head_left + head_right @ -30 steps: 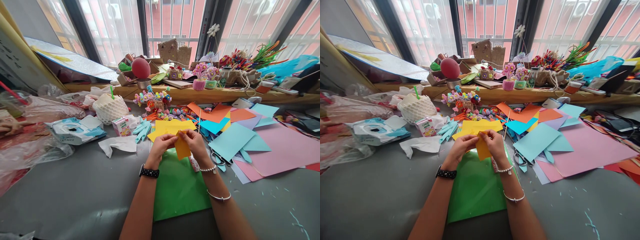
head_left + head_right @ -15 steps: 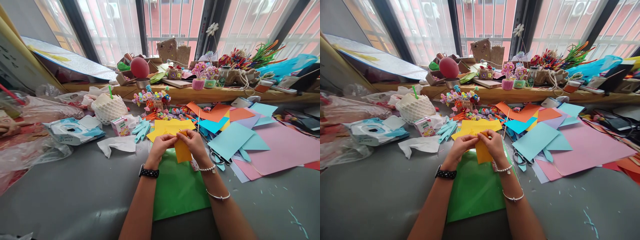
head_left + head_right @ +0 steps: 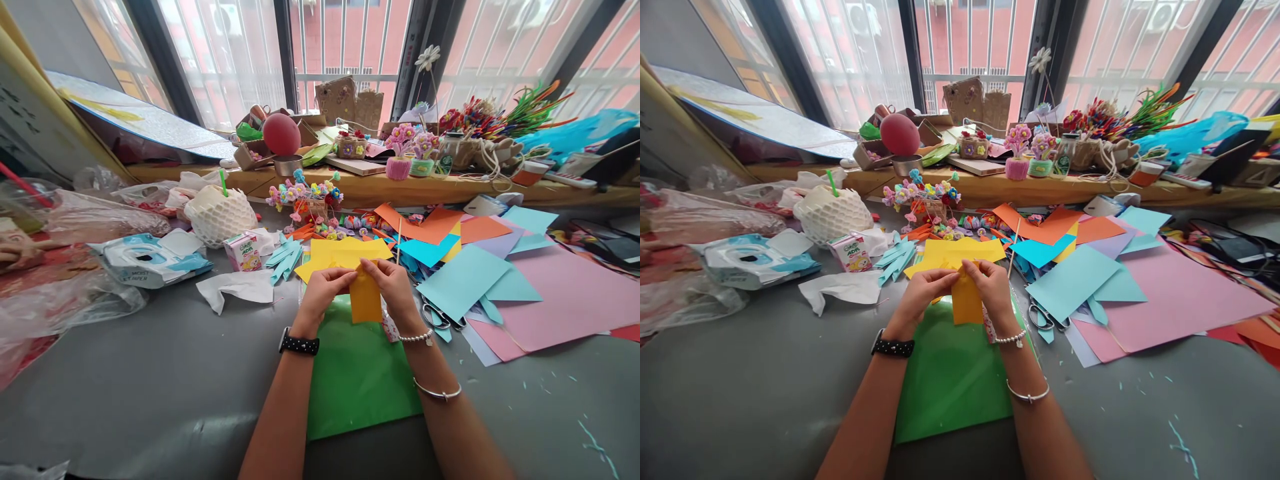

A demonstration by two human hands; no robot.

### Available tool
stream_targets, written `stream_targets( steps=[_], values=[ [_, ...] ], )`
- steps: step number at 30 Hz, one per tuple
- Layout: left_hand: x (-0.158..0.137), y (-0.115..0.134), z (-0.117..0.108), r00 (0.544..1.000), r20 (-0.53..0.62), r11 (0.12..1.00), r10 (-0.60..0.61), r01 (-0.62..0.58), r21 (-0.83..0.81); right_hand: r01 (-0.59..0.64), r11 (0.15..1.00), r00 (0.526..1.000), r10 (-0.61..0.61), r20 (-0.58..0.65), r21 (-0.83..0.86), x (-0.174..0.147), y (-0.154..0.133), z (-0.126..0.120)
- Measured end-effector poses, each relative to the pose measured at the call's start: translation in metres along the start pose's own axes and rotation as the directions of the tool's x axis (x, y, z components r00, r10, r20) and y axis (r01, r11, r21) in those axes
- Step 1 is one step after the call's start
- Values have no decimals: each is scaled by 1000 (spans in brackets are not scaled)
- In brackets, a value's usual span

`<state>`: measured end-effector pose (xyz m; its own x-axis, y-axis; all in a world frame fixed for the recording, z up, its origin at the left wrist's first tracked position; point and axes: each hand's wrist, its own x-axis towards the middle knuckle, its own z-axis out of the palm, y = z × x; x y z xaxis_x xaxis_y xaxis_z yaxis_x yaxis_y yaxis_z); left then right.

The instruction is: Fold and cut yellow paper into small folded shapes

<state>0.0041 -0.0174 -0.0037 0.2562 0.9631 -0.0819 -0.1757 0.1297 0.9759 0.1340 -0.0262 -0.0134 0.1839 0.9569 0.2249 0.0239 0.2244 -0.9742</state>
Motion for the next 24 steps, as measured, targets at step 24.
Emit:
stream_targets(
  steps=[24],
  values=[
    [0,1,1,998,8,997,63,-64,44,64,995,998,-62,23,-80,0,-6,-2]
  ],
)
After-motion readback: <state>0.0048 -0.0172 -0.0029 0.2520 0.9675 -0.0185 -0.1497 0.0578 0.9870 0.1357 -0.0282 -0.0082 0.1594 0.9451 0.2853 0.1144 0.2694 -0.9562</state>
